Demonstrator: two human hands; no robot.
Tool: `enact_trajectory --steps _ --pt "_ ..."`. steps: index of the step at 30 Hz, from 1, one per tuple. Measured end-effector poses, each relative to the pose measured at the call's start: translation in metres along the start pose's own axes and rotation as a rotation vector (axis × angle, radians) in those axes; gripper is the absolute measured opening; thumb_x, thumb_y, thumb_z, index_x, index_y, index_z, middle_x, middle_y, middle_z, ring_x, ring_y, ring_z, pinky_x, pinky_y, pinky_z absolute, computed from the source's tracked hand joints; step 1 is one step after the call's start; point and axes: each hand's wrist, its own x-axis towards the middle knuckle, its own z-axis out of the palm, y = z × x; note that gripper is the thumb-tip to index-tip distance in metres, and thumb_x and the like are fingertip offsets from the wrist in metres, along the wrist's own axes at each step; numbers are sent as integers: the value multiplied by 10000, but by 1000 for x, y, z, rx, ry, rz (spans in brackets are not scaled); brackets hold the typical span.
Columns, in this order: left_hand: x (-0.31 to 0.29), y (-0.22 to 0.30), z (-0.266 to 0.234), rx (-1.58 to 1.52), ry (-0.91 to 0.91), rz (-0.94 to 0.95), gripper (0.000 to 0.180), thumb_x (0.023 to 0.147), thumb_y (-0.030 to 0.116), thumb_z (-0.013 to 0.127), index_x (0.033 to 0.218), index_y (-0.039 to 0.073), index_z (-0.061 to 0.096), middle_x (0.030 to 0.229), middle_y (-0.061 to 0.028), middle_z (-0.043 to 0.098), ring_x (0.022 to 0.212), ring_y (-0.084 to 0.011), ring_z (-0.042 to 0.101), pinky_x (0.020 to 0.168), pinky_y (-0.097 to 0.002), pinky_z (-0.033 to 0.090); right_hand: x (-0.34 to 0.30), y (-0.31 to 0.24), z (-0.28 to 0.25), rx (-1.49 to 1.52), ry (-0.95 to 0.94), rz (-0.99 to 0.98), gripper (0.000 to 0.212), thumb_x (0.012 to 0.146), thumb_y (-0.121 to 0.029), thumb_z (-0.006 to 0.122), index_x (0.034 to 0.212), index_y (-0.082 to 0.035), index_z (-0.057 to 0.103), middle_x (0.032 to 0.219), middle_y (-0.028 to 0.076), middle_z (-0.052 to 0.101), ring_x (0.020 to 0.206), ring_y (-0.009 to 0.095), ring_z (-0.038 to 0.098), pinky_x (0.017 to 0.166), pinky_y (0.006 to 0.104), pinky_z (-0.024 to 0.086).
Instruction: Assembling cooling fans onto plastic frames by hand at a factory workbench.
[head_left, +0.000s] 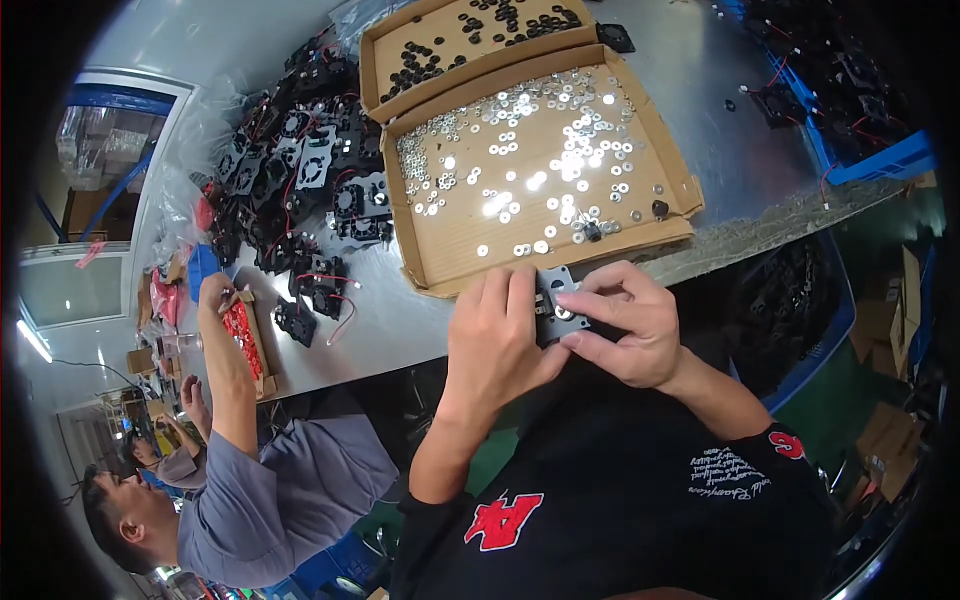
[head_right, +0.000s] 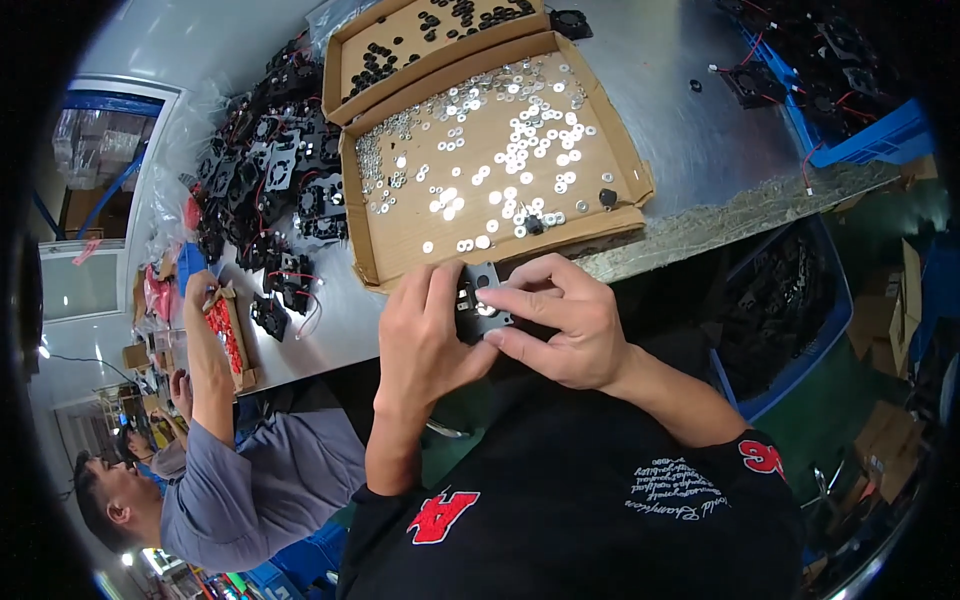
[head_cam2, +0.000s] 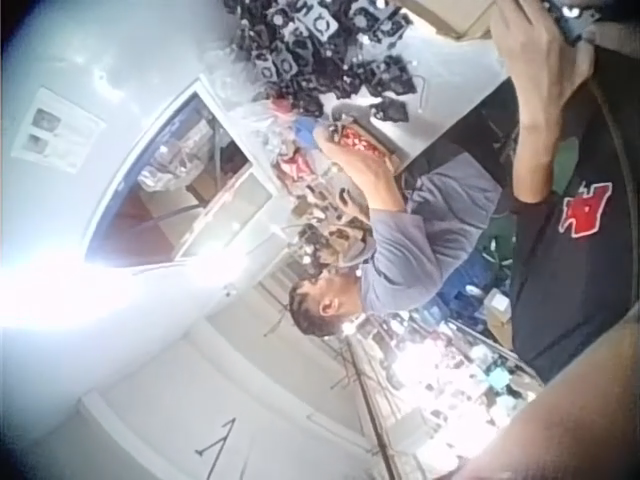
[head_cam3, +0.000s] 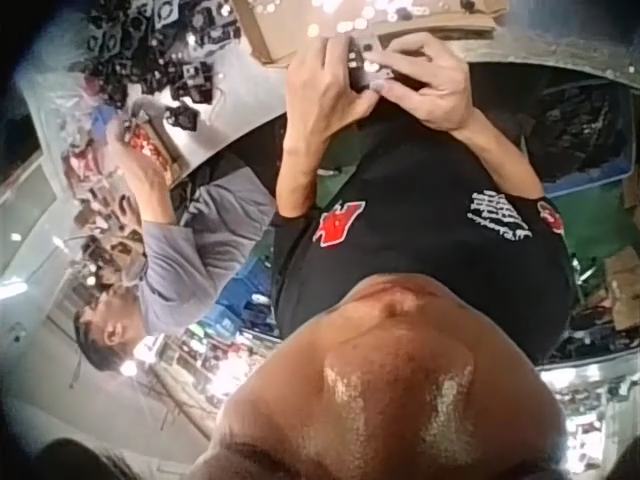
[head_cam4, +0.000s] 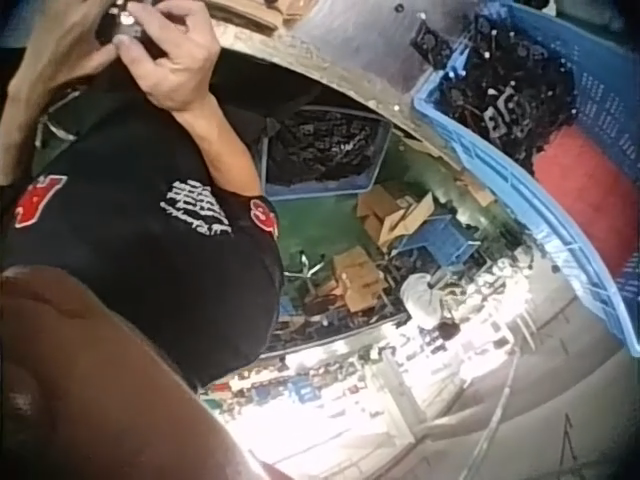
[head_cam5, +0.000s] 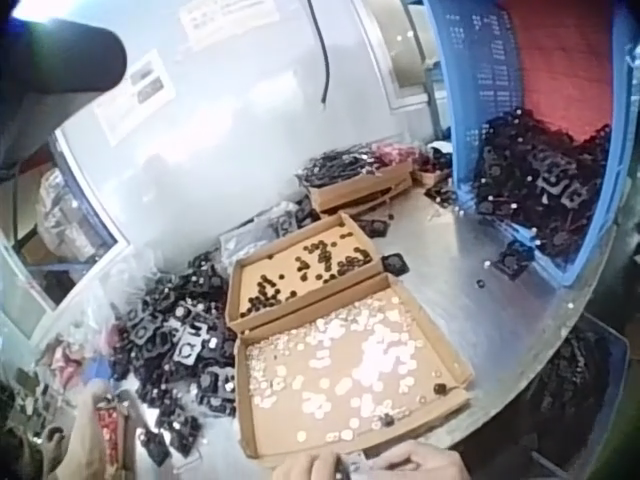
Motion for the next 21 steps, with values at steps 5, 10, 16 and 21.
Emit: enact_trajectory --steps 5,10,16,21 --pt "4 -2 0 23 -84 -9 654 544 241 823 1095 -7 575 928 -142 590 855 -341 616 732 -416 513 -5 -5 -2 -50 1 54 429 723 -58 826 1139 5 739 985 125 634 805 188 623 698 283 509" --pt "9 -3 2 47 -77 31 667 525 234 829 1098 1 579 927 -132 584 829 -329 606 715 -401 516 3 -9 -5 -170 21 -5 411 727 -61 817 1124 8 736 966 128 643 811 202 631 705 295 517" --pt "17 -18 9 136 -49 82 523 531 241 842 906 51 531 837 -90 529 778 -268 564 669 -378 468 7 -11 2 -39 -37 238 403 787 -19 774 1180 17 690 1082 97 616 895 161 626 779 280 532" --pt "23 -29 13 145 24 104 527 527 221 835 927 36 545 834 -99 530 759 -284 559 658 -384 464 15 -11 4 97 -61 341 540 850 -10 737 1359 0 558 1257 98 519 1073 154 589 886 274 525"
